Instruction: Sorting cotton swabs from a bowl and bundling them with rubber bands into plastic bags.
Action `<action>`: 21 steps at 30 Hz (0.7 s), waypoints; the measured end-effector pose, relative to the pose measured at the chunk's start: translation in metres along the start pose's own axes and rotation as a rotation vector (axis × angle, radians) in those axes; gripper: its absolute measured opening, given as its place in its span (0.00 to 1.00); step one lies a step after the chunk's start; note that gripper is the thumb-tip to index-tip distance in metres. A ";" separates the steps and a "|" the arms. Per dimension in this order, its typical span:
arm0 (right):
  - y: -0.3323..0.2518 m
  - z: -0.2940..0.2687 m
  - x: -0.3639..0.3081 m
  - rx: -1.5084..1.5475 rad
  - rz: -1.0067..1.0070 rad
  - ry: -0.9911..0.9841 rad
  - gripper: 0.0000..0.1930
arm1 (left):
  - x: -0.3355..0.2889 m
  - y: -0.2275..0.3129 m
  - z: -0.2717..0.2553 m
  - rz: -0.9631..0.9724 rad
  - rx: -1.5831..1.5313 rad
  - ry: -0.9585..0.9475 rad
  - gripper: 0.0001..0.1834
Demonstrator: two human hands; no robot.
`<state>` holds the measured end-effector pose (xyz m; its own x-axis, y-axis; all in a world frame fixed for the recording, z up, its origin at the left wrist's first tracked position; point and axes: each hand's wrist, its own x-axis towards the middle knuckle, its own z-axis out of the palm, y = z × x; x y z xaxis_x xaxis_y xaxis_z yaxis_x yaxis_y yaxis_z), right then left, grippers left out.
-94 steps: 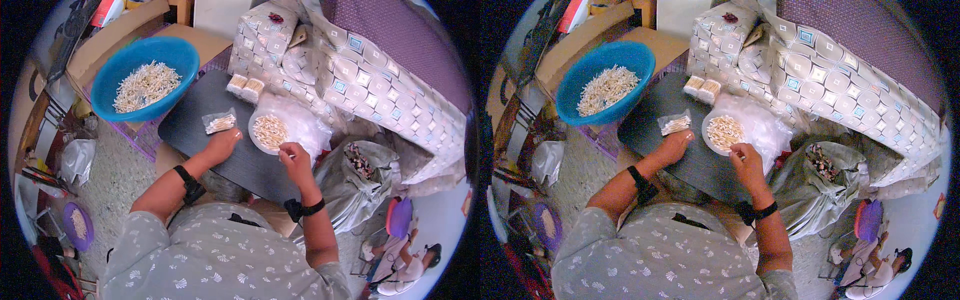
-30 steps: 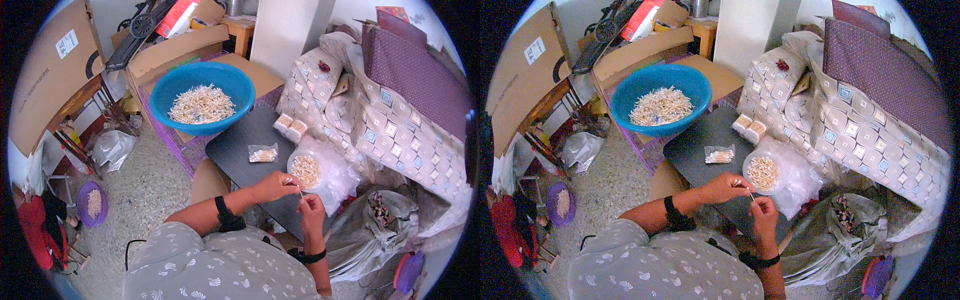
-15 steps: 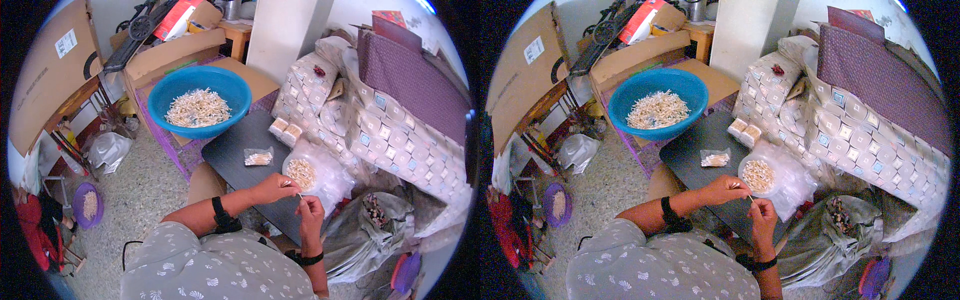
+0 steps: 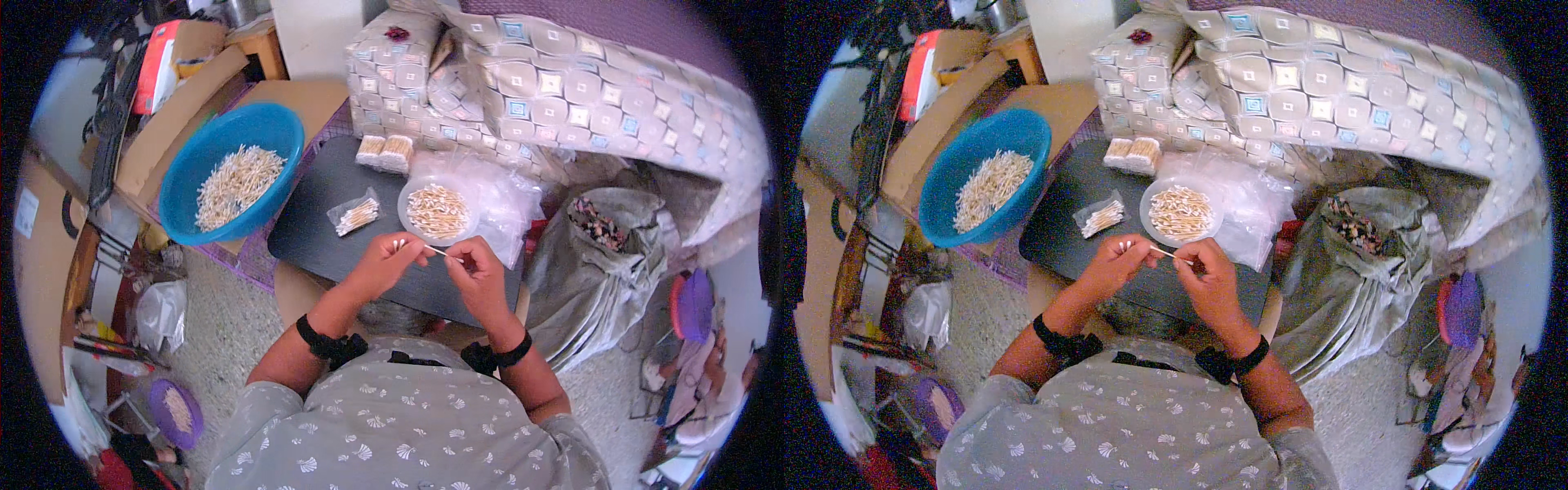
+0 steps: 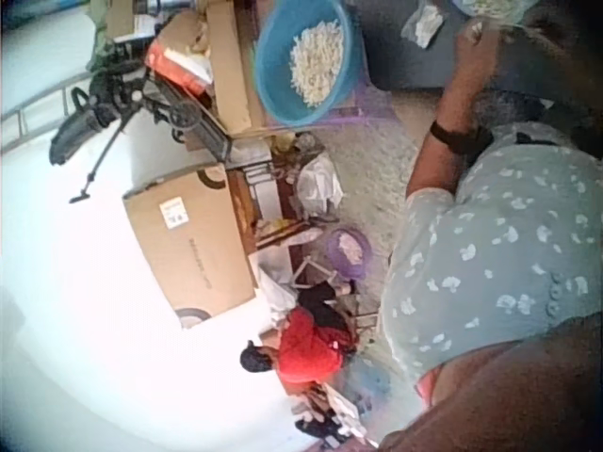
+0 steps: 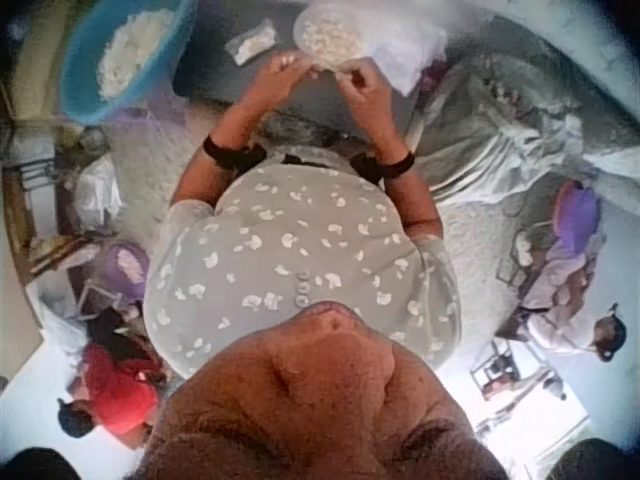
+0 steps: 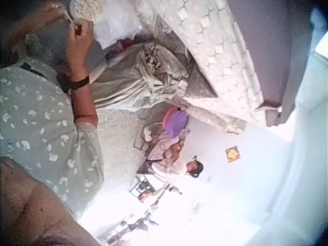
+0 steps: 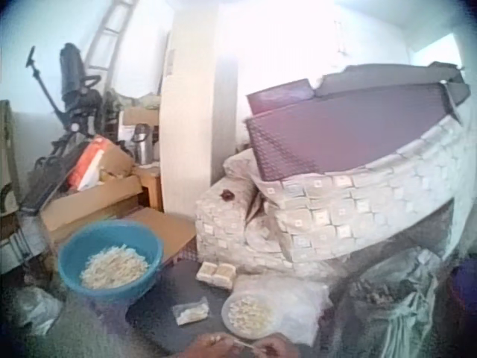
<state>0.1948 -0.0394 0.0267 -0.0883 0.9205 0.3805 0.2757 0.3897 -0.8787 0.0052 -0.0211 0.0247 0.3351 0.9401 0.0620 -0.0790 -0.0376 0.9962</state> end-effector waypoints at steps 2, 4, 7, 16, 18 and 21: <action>-0.005 -0.003 -0.001 0.008 -0.007 -0.003 0.04 | -0.001 -0.003 -0.001 -0.044 0.022 -0.007 0.13; -0.009 -0.005 -0.001 -0.019 -0.034 -0.019 0.04 | -0.001 -0.003 0.001 -0.085 0.045 -0.011 0.14; -0.002 -0.006 -0.002 0.158 0.045 -0.007 0.05 | -0.002 -0.004 0.004 -0.042 0.090 -0.042 0.12; 0.005 0.000 -0.006 0.317 0.058 -0.170 0.06 | -0.002 -0.016 0.005 -0.052 0.048 -0.166 0.05; 0.004 0.000 -0.005 0.269 0.034 -0.148 0.05 | -0.003 -0.010 0.006 -0.112 0.039 -0.155 0.04; -0.002 0.002 -0.005 0.272 0.060 -0.130 0.05 | 0.000 -0.015 0.001 0.058 0.003 -0.060 0.05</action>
<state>0.1928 -0.0445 0.0255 -0.2060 0.9313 0.3005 0.0198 0.3110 -0.9502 0.0079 -0.0208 0.0095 0.3862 0.9142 0.1227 -0.0965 -0.0922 0.9911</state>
